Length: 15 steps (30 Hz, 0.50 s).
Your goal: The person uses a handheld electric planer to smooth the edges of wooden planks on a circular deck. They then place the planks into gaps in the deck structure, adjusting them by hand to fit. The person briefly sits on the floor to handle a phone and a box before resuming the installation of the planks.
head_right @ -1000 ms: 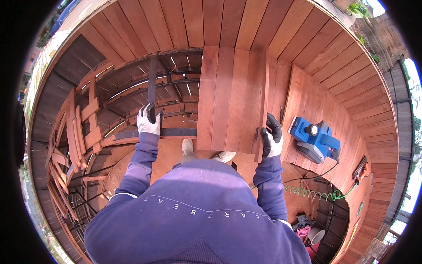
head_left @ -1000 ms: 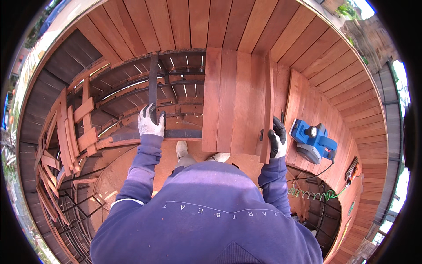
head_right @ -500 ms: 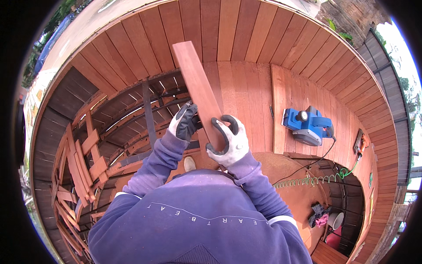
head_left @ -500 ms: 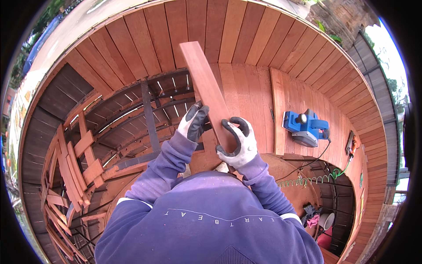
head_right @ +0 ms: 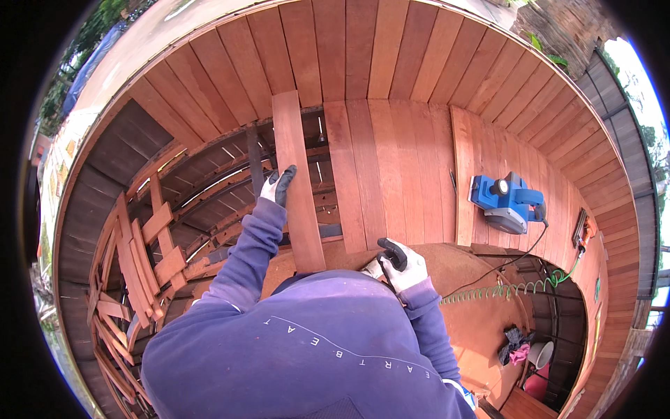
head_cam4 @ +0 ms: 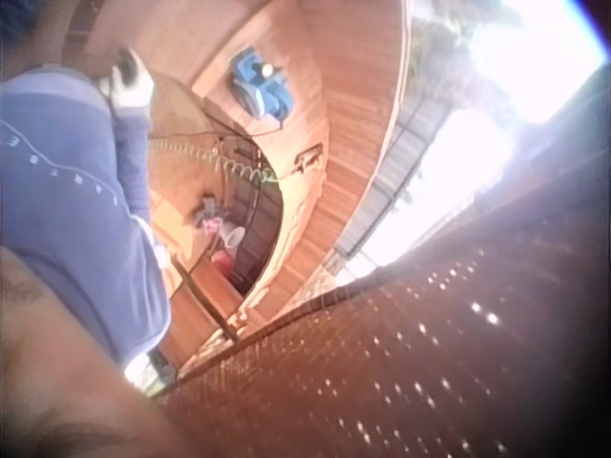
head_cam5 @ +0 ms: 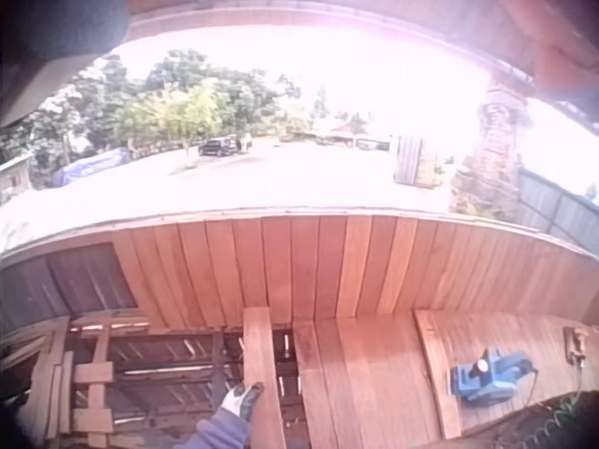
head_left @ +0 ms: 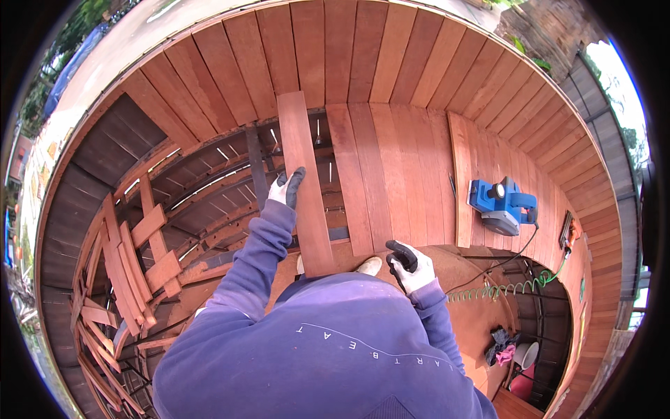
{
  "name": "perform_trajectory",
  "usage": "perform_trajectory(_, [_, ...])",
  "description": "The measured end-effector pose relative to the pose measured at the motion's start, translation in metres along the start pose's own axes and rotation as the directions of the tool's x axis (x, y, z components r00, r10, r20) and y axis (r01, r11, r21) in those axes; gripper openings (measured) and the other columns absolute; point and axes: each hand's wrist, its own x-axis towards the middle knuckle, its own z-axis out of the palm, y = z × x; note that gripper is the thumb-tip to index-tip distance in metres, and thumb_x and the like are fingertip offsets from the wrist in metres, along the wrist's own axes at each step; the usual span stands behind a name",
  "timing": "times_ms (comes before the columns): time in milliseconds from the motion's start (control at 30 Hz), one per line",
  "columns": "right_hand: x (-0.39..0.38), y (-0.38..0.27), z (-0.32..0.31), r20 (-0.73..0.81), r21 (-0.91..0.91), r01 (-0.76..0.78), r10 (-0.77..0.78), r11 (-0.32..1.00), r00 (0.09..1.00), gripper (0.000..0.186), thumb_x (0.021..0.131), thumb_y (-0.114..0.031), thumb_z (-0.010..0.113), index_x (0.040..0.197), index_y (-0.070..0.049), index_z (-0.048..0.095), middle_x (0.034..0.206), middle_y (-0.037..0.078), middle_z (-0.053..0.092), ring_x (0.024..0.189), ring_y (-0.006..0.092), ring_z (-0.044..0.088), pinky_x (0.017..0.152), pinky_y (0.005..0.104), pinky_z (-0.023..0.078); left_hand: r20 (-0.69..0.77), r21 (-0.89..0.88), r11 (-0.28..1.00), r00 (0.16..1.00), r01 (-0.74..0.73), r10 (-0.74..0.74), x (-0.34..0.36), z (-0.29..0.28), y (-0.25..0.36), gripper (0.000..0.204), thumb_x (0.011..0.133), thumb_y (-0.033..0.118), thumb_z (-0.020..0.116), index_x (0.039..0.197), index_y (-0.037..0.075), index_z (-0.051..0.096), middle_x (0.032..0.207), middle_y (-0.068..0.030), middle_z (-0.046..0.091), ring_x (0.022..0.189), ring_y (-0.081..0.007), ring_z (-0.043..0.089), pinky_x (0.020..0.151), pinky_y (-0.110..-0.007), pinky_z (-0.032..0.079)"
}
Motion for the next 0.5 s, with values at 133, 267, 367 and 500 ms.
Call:
perform_trajectory(133, [-0.011,0.008,-0.004,-0.023,-0.038,-0.048,0.047,0.998,0.999,0.035,0.084,-0.007,0.066,0.119,-0.002,0.065,0.102,0.015,0.07,0.091,0.0178,0.068,0.083,0.0296,0.054,0.074,-0.052,0.999,0.997,0.006,-0.002,-0.001,0.008,0.008,0.035,0.092,0.03,0.066,0.11,0.0,0.063,0.098,-0.0054,0.067,0.083,-0.014,0.062,0.074,-0.03,0.052])
perform_trajectory(267, [-0.014,-0.022,-0.006,-0.023,-0.102,-0.021,0.019,0.995,1.0,0.052,0.083,-0.023,0.074,0.129,-0.005,0.058,0.105,0.016,0.067,0.093,0.0219,0.066,0.084,0.0328,0.053,0.169,-0.171,0.979,0.982,0.108,-0.079,0.0,0.032,0.028,0.034,0.094,0.029,0.064,0.111,0.001,0.061,0.1,-0.0081,0.068,0.084,-0.0158,0.065,0.073,-0.03,0.054])
perform_trajectory(367, [-0.007,-0.031,-0.004,-0.106,-0.285,0.154,-0.191,0.946,0.976,0.078,0.078,-0.036,0.078,0.142,-0.007,0.043,0.124,0.021,0.057,0.11,0.0304,0.058,0.095,0.0391,0.049,0.157,-0.242,0.969,0.988,0.04,-0.001,-0.015,0.091,0.035,0.035,0.094,0.029,0.064,0.114,0.001,0.062,0.102,-0.0069,0.068,0.086,-0.0151,0.064,0.076,-0.029,0.053])
perform_trajectory(500, [0.0,-0.046,-0.014,-0.075,-0.581,0.216,-0.316,0.784,0.946,0.102,0.069,-0.039,0.083,0.15,-0.008,0.029,0.144,0.021,0.041,0.125,0.0353,0.049,0.103,0.0423,0.044,0.253,-0.304,0.952,0.961,-0.028,0.109,-0.016,0.155,-0.009,0.034,0.094,0.026,0.063,0.12,0.003,0.06,0.101,-0.0052,0.066,0.085,-0.0134,0.06,0.074,-0.03,0.05])
